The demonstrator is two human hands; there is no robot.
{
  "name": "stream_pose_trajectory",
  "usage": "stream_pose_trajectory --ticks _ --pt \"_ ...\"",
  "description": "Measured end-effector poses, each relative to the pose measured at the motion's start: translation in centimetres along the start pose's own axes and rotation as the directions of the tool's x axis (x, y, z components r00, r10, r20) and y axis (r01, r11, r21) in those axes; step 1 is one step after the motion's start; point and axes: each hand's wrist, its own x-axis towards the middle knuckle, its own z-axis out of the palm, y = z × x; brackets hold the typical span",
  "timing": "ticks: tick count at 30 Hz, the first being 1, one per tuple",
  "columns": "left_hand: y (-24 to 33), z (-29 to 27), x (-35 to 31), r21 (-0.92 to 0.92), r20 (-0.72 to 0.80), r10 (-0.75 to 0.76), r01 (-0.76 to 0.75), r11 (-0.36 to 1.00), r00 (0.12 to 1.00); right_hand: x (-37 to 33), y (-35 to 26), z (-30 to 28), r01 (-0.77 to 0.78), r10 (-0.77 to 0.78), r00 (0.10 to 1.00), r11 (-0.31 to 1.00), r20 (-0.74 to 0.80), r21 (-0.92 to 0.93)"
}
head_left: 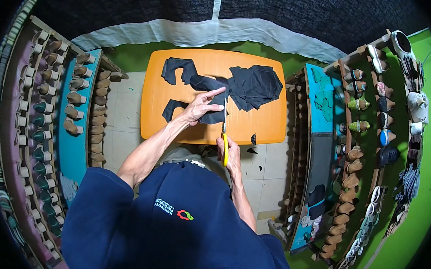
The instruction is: The person cuts black fabric pieces on an orange table using yellow-handled scissors. They repeatedly trim edges and shape the fabric, placing cut pieces aside on the table.
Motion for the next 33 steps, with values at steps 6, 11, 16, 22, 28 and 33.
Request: stream_pose_trajectory --ticks 6,11,16,22,28,33 --pt "-0.5 0.3 -0.4 0.072 0.005 0.01 -0.01 0.997 1.0 0.0 -0.8 0.3 0.006 -0.006 1.0 1.0 -0.019 -0.012" --pt "-0.2 0.6 -0.6 0.219 0.014 0.084 -0.085 0.972 0.996 0.5 -0.1 0.4 0.045 -0.045 0.997 0.999 -0.058 -0.002" --pt "-0.6 0.4 -0.6 0.145 0.011 0.056 -0.057 0.988 0.998 0.3 -0.2 0.5 0.021 -0.02 0.996 1.0 -0.085 0.014" --pt "-0.8 0.3 -0.3 0.084 -0.077 0.063 -0.056 0.995 0.995 0.4 0.3 0.8 0.025 -0.021 0.993 0.999 -0.118 0.03" --pt "-0.2 1.1 -0.9 0.026 -0.089 0.03 -0.028 0.999 0.996 0.9 0.2 0.8 0.013 -0.015 0.993 1.0 -0.117 -0.012" --pt "0.2 1.8 -1.6 0.022 -0.083 -0.012 0.014 1.0 0.997 1.3 -0.3 0.8 0.022 -0.032 0.991 0.997 -0.133 -0.072"
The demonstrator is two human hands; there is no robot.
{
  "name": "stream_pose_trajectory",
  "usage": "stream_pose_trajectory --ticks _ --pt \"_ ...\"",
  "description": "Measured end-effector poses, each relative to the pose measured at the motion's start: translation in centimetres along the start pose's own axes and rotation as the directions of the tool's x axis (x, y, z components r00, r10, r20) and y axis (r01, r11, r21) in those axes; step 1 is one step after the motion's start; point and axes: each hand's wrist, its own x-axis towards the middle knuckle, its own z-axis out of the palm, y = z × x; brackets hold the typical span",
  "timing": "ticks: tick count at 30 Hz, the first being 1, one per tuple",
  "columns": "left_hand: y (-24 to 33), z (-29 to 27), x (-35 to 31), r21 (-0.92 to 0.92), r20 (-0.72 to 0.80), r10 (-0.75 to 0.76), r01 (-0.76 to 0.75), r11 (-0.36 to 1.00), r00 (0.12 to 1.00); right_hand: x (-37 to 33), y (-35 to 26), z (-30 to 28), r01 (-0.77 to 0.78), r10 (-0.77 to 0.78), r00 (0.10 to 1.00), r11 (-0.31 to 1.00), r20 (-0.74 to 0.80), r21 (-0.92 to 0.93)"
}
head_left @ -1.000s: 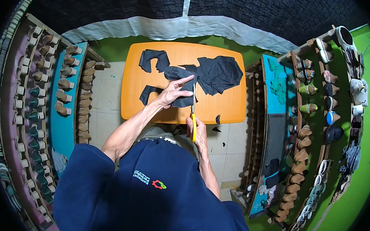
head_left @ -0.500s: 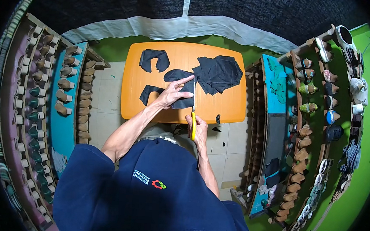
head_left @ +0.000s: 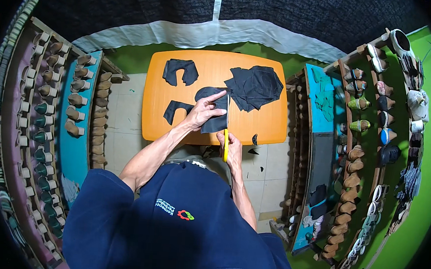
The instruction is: The person cuts black fabric pieces on an orange table using yellow-handled scissors. They repeatedly trim edges and shape the fabric, placing cut pieces aside on the table.
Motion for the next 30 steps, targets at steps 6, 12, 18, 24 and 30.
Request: stream_pose_trajectory --ticks 6,12,18,24,30 --pt "-0.1 0.1 0.0 0.021 -0.013 0.01 -0.01 1.0 1.0 0.0 0.0 -0.1 -0.023 0.023 1.0 0.999 0.003 0.046" --pt "-0.3 0.3 -0.1 0.009 -0.002 -0.003 0.003 1.0 1.0 -0.4 -0.9 -0.1 -0.061 0.059 0.998 0.996 0.022 0.07" --pt "-0.6 1.1 -0.6 -0.005 0.032 0.02 -0.02 1.0 0.999 0.6 0.2 -0.4 0.002 -0.002 1.0 0.998 0.0 0.061" --pt "0.1 -0.2 0.4 -0.098 0.017 -0.11 0.111 0.989 0.994 -0.6 0.0 -0.7 -0.042 0.039 0.999 0.987 0.02 0.154" --pt "0.4 -1.9 2.2 -0.161 -0.114 -0.028 0.01 0.987 0.993 -1.4 -0.4 -0.9 -0.047 0.031 0.994 0.987 0.105 0.153"
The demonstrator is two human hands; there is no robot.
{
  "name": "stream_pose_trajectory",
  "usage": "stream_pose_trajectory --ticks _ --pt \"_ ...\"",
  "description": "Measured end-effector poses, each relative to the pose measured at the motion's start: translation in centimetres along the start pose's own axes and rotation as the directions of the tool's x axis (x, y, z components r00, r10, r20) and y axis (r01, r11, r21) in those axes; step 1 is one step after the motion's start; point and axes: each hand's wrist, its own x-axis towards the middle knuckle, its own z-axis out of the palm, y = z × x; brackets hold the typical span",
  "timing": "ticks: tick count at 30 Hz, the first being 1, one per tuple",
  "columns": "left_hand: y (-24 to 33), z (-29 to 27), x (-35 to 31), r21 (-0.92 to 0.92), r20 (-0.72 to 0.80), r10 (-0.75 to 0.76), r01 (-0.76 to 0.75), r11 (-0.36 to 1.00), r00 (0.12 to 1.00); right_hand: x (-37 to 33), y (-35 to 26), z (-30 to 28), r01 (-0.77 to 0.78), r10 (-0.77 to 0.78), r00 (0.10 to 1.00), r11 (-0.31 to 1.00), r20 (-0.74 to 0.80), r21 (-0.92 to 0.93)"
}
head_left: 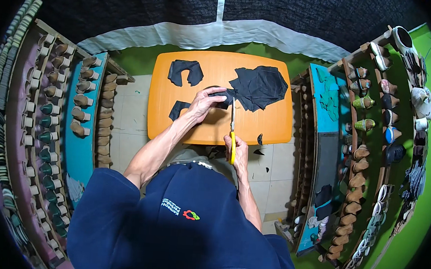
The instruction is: The person cuts black fabric pieces on an orange table using yellow-handled scissors. They repeatedly trim edges and shape the fabric, placing cut pieces aside on the table.
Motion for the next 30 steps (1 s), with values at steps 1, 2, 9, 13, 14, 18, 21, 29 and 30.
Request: stream_pose_trajectory --ticks 1,2,9,13,14,18,21,29,30 --pt "0.4 0.1 0.0 0.011 -0.005 0.005 -0.005 1.0 1.0 0.1 0.3 -0.2 0.002 -0.002 1.0 1.0 0.016 -0.012" --pt "1.0 0.0 0.0 0.036 0.02 -0.008 0.007 0.999 1.0 0.2 0.7 -0.3 0.011 -0.01 0.999 1.0 0.044 -0.018" --pt "3.0 -0.5 0.7 0.23 0.148 -0.115 0.079 0.97 0.982 -0.6 0.9 -0.6 0.042 -0.067 0.974 0.992 0.217 0.117" --pt "3.7 -1.1 0.9 0.377 0.205 -0.105 0.021 0.926 0.973 -1.2 0.3 -0.6 0.019 -0.037 0.976 0.996 0.215 0.089" --pt "3.7 -1.0 0.9 0.4 0.235 -0.093 -0.009 0.917 0.968 -1.3 0.4 -0.6 0.037 -0.047 0.978 0.998 0.206 0.052" --pt "3.9 -0.1 0.0 0.377 0.268 -0.104 -0.005 0.926 0.958 -1.5 -0.1 -0.5 0.081 -0.07 0.986 0.994 0.153 -0.067" --pt "3.7 0.2 -0.3 0.378 0.27 -0.107 -0.003 0.926 0.957 -1.8 -0.5 -0.5 0.066 -0.058 0.988 0.996 0.14 -0.055" --pt "2.8 0.7 -0.4 0.356 0.27 -0.101 -0.002 0.935 0.958 -1.7 0.6 -0.9 0.004 -0.001 0.997 0.999 0.079 -0.032" --pt "2.9 0.6 -0.4 0.354 0.269 -0.105 0.003 0.935 0.957 -1.7 0.9 -0.9 0.001 0.001 0.998 0.999 0.065 -0.032"
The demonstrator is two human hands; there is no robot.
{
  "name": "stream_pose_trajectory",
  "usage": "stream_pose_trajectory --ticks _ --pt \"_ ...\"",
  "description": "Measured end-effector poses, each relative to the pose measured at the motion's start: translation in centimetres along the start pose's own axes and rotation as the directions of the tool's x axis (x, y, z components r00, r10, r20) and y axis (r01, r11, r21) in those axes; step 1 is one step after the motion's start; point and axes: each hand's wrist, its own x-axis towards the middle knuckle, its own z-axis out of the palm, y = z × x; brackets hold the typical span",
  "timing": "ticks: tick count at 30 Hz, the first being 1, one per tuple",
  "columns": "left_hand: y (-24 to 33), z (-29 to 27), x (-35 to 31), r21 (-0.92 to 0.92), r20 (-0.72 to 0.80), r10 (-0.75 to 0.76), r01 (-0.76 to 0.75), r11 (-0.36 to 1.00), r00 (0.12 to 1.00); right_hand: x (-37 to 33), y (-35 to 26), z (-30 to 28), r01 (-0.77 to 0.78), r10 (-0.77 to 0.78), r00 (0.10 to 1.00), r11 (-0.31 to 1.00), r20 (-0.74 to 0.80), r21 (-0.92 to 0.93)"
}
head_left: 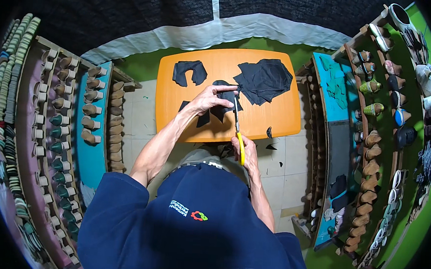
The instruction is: The person cuts black fabric pieces on an orange table using yellow-handled scissors. They repeatedly trim edges and shape the fabric, placing cut pieces aside on the table.
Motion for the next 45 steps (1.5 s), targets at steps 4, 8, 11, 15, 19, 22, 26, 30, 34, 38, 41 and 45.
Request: stream_pose_trajectory --ticks 4,8,11,15,19,22,26,30,34,38,41,45 --pt "-0.1 -0.1 0.1 -0.015 -0.001 0.007 -0.007 1.0 1.0 -0.2 -0.1 0.2 -0.003 0.003 0.999 1.0 -0.044 0.003" --pt "-0.5 -0.3 0.6 -0.049 -0.054 0.014 -0.017 0.999 0.998 0.0 0.6 0.2 0.038 -0.04 0.996 0.999 -0.075 -0.023" --pt "-0.5 -0.2 0.4 -0.039 -0.09 0.051 -0.055 0.998 0.995 0.1 0.4 0.3 0.032 -0.036 0.997 0.998 -0.072 -0.049" --pt "-0.5 0.2 0.0 0.015 -0.039 0.035 -0.035 0.999 0.999 0.8 0.5 0.4 0.031 -0.035 0.997 0.998 -0.072 -0.058" --pt "-0.4 1.0 -0.3 -0.009 -0.029 0.042 -0.042 0.999 0.999 1.2 0.6 0.4 0.056 -0.063 0.994 0.996 -0.095 -0.074" --pt "-0.7 0.8 -0.2 -0.035 -0.017 0.043 -0.043 0.998 0.999 1.2 0.4 0.2 0.024 -0.034 0.994 0.995 -0.101 -0.099" --pt "-0.9 0.6 0.0 -0.061 -0.024 0.051 -0.052 0.997 0.998 0.8 -0.2 0.2 -0.001 -0.009 0.992 0.996 -0.122 -0.085" --pt "-0.7 0.9 -0.1 -0.041 -0.032 0.047 -0.048 0.998 0.998 1.3 0.5 0.1 0.053 -0.058 0.997 0.996 -0.058 -0.072" --pt "-1.3 1.1 -0.1 0.012 0.001 0.077 -0.077 0.997 0.997 1.5 0.0 0.2 0.016 -0.017 0.998 1.0 -0.063 -0.007" --pt "-1.3 1.4 -0.3 -0.015 0.012 0.063 -0.063 0.998 0.998 1.9 0.5 -0.1 0.005 -0.007 0.998 1.0 -0.066 -0.03" --pt "-1.5 1.4 -0.3 -0.001 0.013 0.084 -0.084 0.996 0.996 1.7 0.3 -0.1 -0.03 0.027 0.997 0.999 -0.072 -0.036" --pt "-0.9 1.5 -0.6 -0.011 0.097 0.02 -0.019 1.0 0.995 1.1 -0.7 0.4 -0.037 0.052 0.988 0.993 -0.142 0.109"
